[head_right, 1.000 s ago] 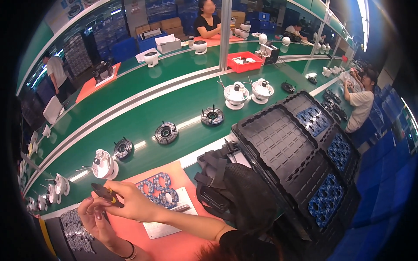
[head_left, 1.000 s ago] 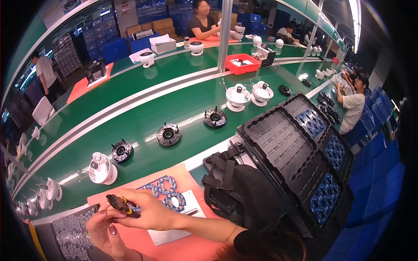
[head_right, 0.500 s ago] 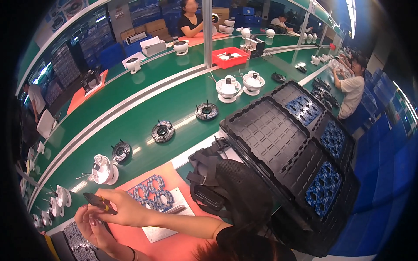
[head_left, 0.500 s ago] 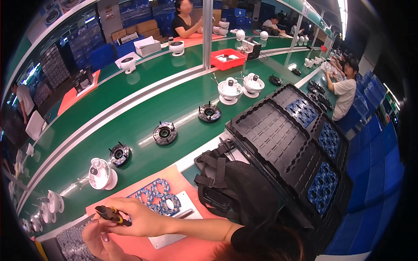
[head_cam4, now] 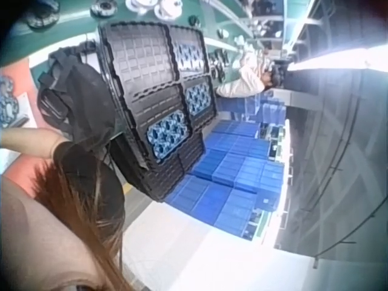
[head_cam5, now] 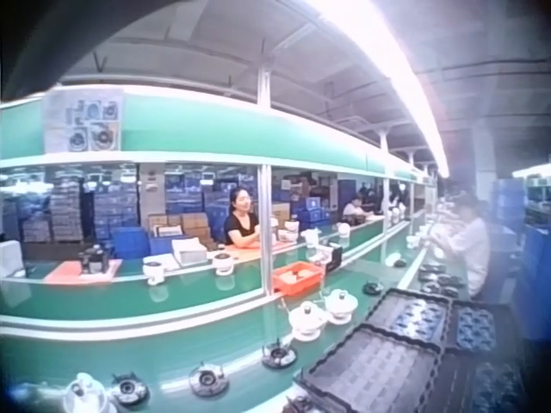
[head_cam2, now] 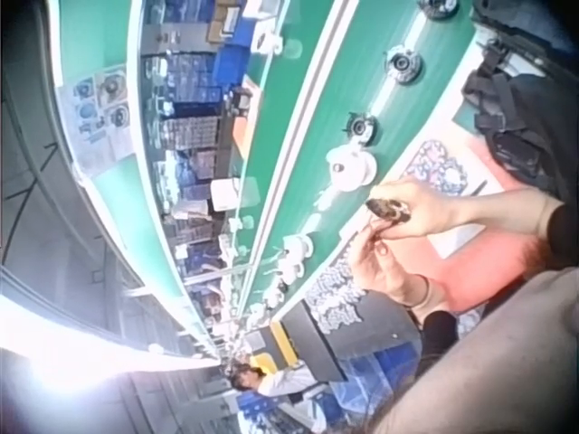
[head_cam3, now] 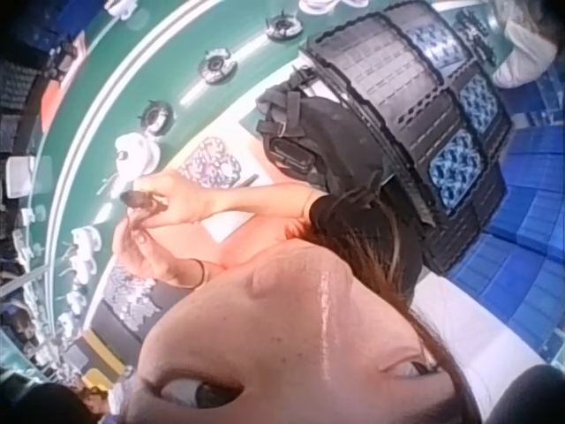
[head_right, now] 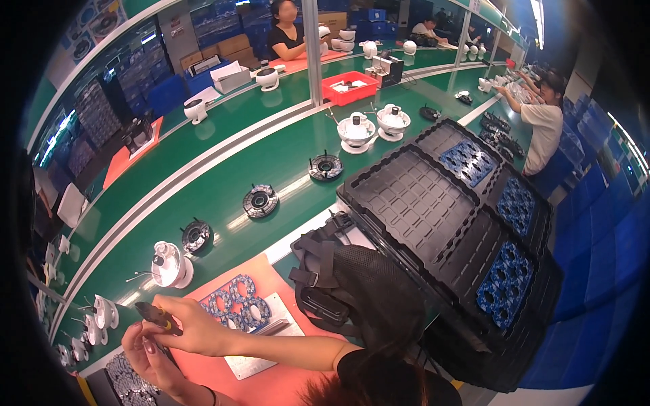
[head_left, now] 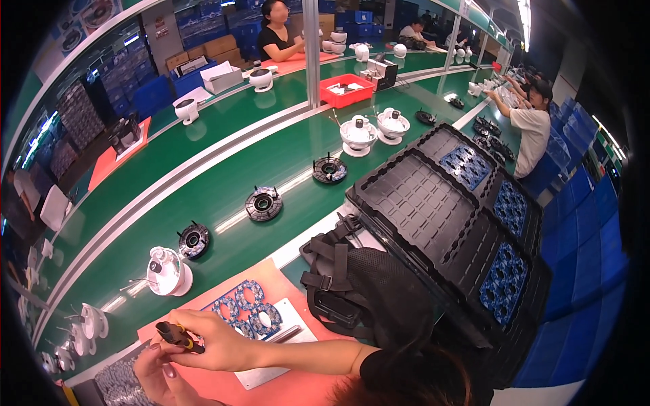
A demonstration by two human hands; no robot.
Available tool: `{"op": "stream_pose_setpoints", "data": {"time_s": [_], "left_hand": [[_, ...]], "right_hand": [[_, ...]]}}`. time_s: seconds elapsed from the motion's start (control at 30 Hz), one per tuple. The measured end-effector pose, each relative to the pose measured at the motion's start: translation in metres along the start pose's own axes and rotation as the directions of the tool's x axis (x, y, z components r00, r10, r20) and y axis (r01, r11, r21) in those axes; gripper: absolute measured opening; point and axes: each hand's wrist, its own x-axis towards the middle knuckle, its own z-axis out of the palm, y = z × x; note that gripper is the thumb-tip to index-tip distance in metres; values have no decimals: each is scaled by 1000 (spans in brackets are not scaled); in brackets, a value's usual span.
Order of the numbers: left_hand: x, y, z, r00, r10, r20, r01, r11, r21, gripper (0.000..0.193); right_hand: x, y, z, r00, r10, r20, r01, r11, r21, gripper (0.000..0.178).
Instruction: Assembling electronic light fixture components on a factory assembly line using pliers.
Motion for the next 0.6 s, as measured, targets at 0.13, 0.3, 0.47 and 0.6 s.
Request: {"op": "stream_pose_setpoints", "data": {"time_s": [0.13,0.3,0.47,0.6], "left_hand": [[-1,4,0,999,-36,-29,35,999,-19,33],[0,6,0,998,-57,-30,56,998,-21,32],[-2,4,-1,995,-65,-73,66,998,11,32],[3,11,-2,999,-51,-18,51,999,1,32]], "right_hand": [[1,0,-2,998,-52,33,54,997,-55,25],[3,-4,-4,998,-44,54,48,997,-67,21],[3,-3,-5,997,-60,57,64,995,-74,21],[4,-7,-3,998,-21,53,25,997,-72,24]]}}
